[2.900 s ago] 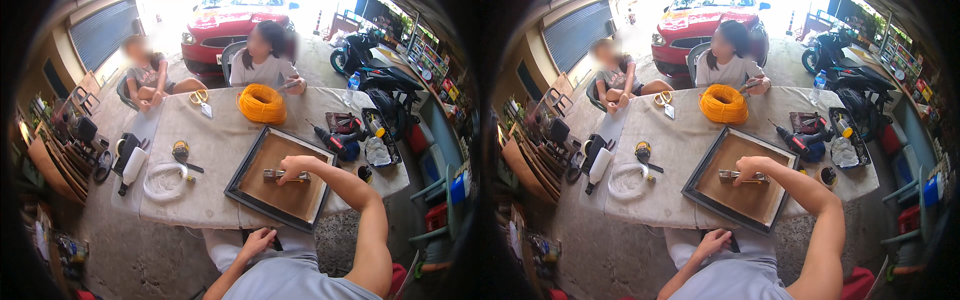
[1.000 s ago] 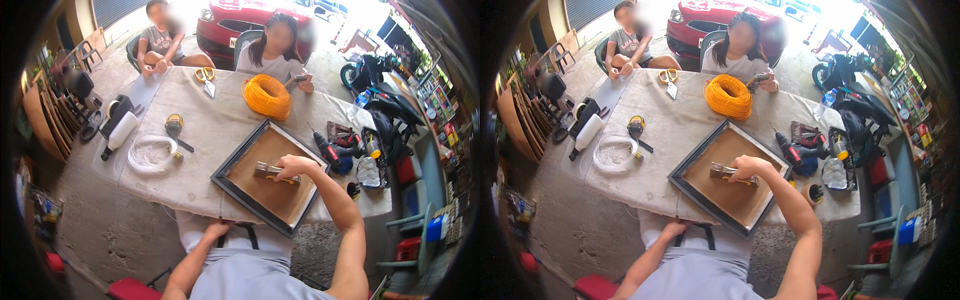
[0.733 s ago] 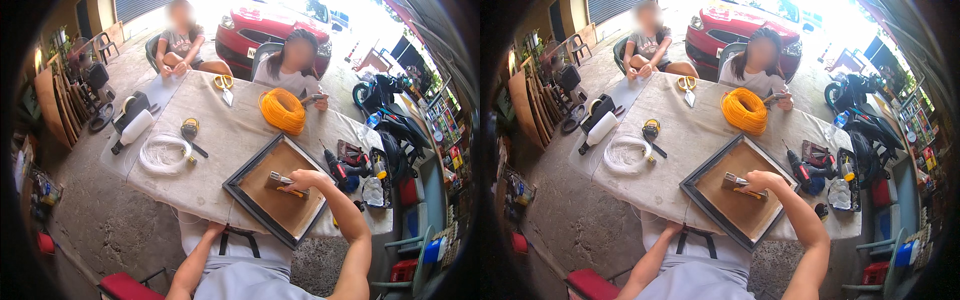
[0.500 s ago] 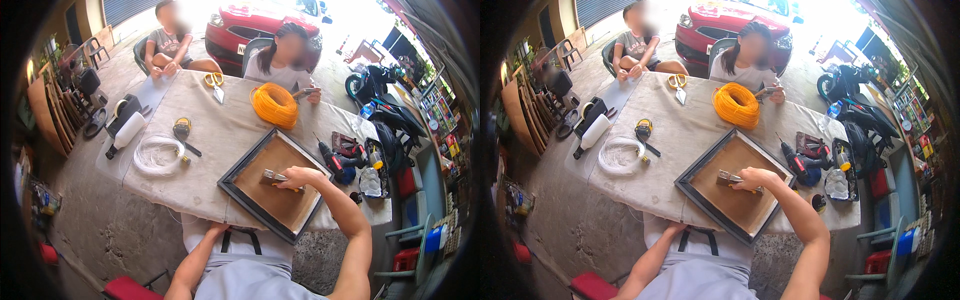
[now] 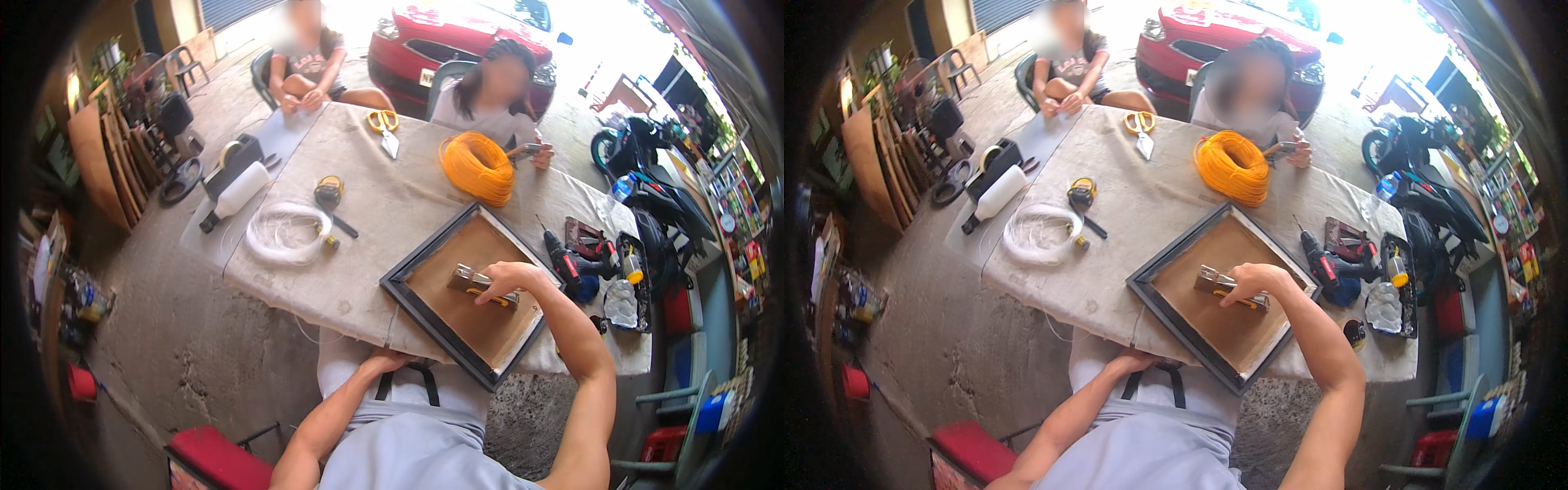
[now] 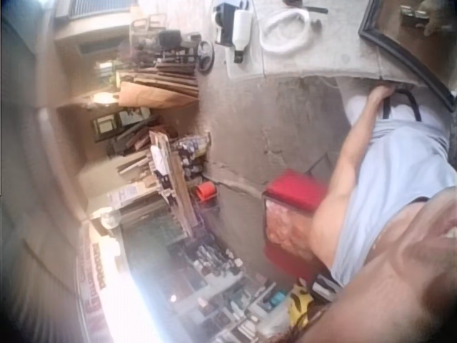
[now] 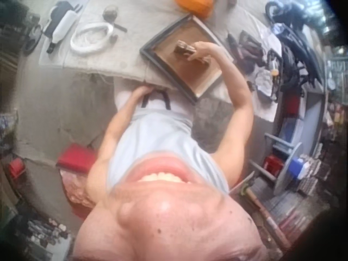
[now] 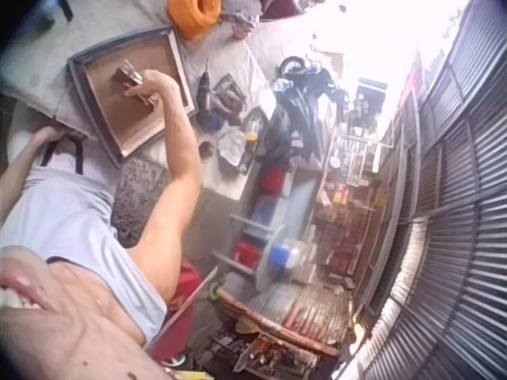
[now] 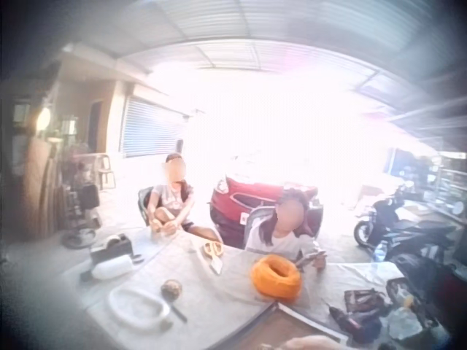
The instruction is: The person assembles a rectangular frame by attaching a dark border to a cardboard backing using a staple gun. They then apply brown packing tape along the edges of the frame and trim the excess with a utility knife.
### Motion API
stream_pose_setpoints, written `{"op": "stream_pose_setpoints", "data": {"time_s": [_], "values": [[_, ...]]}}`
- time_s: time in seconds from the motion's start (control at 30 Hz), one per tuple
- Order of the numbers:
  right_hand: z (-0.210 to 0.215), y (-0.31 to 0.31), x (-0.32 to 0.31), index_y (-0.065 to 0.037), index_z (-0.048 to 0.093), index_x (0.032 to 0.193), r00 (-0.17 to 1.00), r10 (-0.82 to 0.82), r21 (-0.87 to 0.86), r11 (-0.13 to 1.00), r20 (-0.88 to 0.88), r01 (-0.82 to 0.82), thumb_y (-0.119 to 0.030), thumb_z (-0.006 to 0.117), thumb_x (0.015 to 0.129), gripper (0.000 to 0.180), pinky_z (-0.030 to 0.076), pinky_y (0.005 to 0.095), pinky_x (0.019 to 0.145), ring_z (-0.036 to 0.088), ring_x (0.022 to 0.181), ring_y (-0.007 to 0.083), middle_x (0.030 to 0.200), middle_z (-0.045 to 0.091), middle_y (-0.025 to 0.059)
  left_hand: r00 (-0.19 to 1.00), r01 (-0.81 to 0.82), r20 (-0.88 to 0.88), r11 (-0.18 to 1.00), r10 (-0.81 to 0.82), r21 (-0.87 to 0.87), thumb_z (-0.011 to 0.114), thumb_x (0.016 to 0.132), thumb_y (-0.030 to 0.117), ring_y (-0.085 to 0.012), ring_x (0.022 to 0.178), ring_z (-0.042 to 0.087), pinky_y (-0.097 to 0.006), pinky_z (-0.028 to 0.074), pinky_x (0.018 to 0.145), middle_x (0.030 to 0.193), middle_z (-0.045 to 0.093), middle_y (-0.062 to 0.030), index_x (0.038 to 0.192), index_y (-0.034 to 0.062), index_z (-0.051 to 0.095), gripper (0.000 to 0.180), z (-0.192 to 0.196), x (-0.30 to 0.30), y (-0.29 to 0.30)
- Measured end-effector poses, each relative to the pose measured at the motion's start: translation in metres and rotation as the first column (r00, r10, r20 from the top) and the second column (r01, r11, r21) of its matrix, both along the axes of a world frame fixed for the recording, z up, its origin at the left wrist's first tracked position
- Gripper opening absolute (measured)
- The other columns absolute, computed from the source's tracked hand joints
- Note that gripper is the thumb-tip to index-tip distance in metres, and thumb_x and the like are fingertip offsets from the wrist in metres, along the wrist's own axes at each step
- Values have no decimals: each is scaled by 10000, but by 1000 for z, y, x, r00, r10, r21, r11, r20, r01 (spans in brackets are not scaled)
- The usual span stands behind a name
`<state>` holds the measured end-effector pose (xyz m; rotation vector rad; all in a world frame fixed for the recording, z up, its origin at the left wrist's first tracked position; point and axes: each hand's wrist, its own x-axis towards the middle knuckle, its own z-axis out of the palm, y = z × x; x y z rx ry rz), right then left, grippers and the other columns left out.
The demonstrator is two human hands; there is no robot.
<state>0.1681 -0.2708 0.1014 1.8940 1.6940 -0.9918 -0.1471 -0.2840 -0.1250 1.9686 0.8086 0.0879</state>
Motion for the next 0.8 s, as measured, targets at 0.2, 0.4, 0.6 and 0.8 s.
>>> {"op": "stream_pose_setpoints", "data": {"time_s": [0.2,0.4,0.6,0.8], "values": [[8,-4,-15,-84,660,1169,999,-47,51,998,1,47,-528,686,756,607,510,403,879,647,1026,329,1081,681,190,992,54,-110,995,-64,-89,690,831,404,-287,876,669,-372,502,803,927,710,-164,1000,47,716,397,40,-9,-8],[-7,-7,-8,-108,647,1193,1000,-10,122,992,-24,13,-510,638,799,564,504,409,869,648,1000,341,1063,687,192,988,42,-141,988,-63,-150,651,845,432,-314,872,682,-375,513,806,906,714,-169,995,48,727,419,42,-22,-12],[7,-4,-13,-90,656,1185,998,-57,91,994,6,56,-523,654,777,594,516,400,841,660,984,312,1058,691,172,995,1,-101,970,-26,-244,653,856,468,-272,889,691,-354,530,803,946,722,-166,1015,35,723,467,76,-38,-21],[14,-26,-13,-34,679,1051,995,-74,241,967,-65,88,-425,642,804,463,521,456,812,660,893,394,925,680,252,999,-26,24,970,33,-243,695,861,397,-214,886,661,-338,518,787,992,712,-118,1057,51,710,398,116,-48,-36]]}}
